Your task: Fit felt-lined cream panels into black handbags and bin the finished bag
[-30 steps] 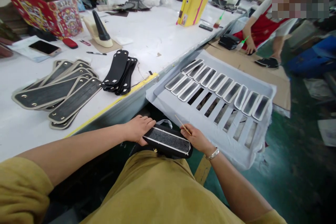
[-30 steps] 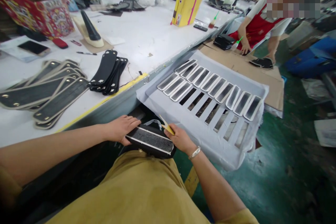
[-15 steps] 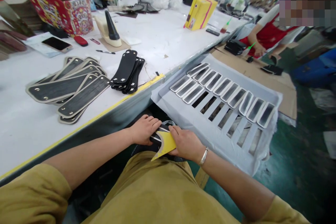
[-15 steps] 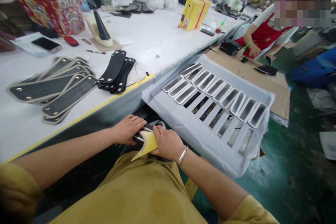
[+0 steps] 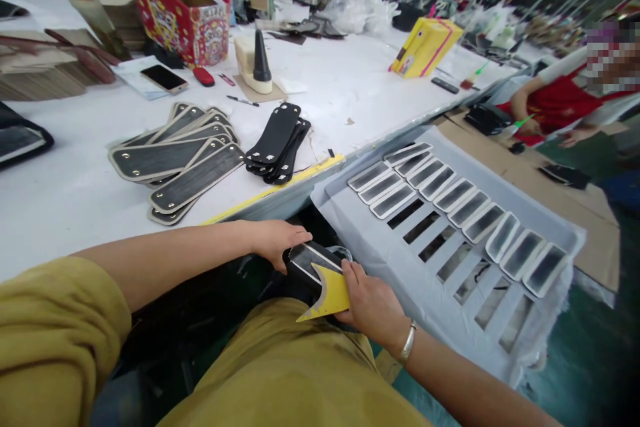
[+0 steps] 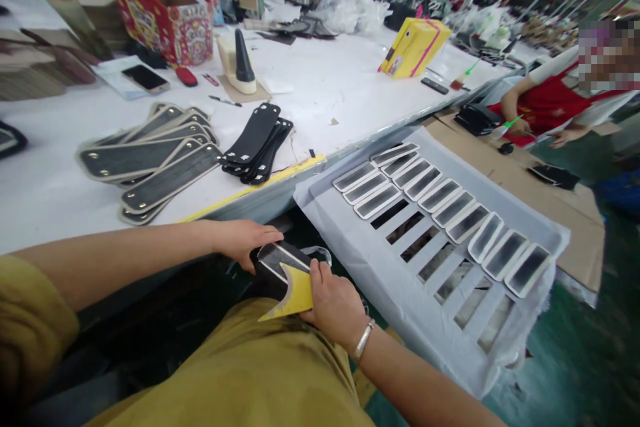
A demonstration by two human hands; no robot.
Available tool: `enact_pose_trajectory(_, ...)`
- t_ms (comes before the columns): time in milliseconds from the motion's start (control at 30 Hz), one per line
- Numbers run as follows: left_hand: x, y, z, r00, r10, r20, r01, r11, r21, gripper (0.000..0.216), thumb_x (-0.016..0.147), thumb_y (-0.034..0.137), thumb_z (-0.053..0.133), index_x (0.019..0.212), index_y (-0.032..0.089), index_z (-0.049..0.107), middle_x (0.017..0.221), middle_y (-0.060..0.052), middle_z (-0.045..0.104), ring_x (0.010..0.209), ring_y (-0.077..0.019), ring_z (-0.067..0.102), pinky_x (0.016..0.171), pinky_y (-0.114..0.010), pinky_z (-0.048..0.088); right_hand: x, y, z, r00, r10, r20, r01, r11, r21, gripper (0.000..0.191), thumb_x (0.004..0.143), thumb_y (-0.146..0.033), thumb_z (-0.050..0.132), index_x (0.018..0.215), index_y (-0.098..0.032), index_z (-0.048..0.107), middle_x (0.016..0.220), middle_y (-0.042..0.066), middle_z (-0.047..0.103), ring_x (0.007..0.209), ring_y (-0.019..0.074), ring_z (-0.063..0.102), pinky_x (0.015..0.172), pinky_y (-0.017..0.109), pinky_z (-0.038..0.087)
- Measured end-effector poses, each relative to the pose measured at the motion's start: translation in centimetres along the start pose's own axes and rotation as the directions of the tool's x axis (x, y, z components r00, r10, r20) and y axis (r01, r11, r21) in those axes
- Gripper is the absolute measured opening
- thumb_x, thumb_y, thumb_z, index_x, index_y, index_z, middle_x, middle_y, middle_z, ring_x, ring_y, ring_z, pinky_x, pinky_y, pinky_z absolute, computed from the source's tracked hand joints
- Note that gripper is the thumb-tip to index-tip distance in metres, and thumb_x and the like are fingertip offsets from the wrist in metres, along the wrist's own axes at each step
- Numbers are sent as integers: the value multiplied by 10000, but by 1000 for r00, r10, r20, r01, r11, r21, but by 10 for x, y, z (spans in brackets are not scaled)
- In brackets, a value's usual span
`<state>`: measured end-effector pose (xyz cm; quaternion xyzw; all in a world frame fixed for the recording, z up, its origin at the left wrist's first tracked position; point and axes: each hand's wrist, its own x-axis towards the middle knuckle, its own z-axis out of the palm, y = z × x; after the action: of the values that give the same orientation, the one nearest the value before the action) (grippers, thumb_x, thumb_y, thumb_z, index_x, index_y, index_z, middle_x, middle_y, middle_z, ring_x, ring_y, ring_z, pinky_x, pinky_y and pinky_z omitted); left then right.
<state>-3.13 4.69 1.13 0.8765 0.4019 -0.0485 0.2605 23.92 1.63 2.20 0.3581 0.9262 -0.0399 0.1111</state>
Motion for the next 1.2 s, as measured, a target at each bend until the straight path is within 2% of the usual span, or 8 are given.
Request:
enact_pose_trajectory(267,1,6,19,996,-30,-84,33,999,37,781,585,366,668,1269,118,382,1215,-162,508,907,-288,619,717,-333,491,-1,2,10,998,38,-42,-37,999,33,805,680,-445,674,1318,-31,410,1244,241,516,859,296,616,720,379,495)
enact_pose_trajectory(400,-5,-1,36,980,-29,-195,11,996,-88,816,599,335,665,1314,163,311,1316,-163,443,1051,-294,570,802,-333,481,0,14,1,997,-19,-71,39,958,284,757,704,-463,651,1318,-99,398,1296,199,485,988,308,585,809,419,495)
enact_pose_trajectory(500,-8,-6,51,946,-53,-320,-23,973,-230,776,613,345,662,1293,207,314,1312,-124,467,1095,-268,546,845,-314,462,7,15,-17,984,64,-168,62,758,650,451,850,-390,497,1254,-196,444,1223,120,539,1051,245,547,882,396,462)
enact_pose_trajectory(600,-10,-7,63,911,-155,-382,-2,925,-381,647,632,358,665,1204,240,388,1174,-57,570,1037,-233,578,823,-283,456,28,-4,-29,920,343,-188,71,325,943,257,908,-346,418,1125,-231,496,992,55,597,795,161,574,746,331,485)
enact_pose_trajectory(667,-11,-8,69,899,-213,-383,17,890,-456,607,625,355,682,1164,244,425,1107,-36,603,998,-227,597,799,-275,456,49,-25,-28,900,413,-136,133,36,990,218,873,-347,501,1049,-219,515,897,26,584,722,134,556,701,300,476)
enact_pose_trajectory(767,-11,-11,77,889,-269,-372,40,853,-520,644,592,335,709,1170,233,446,1122,-54,611,1003,-252,601,807,-296,453,83,-54,-18,907,413,-81,182,-211,960,169,852,-332,550,959,-201,541,723,-28,513,620,94,499,637,254,445)
enact_pose_trajectory(933,-8,-15,89,862,-358,-359,73,789,-611,544,605,256,668,1122,201,507,1070,-75,636,991,-272,603,819,-328,453,116,-80,-10,883,467,-53,250,-371,894,173,847,-362,559,842,-191,537,554,-81,329,463,51,315,464,189,317)
enact_pose_trajectory(1200,3,-17,129,803,-525,-283,16,493,-870,551,553,146,642,1095,204,560,1167,-69,603,1134,-279,502,1004,-427,352,124,-96,-21,874,482,-58,259,-362,895,280,854,-476,504,777,-207,501,537,-84,247,443,67,254,439,197,272)
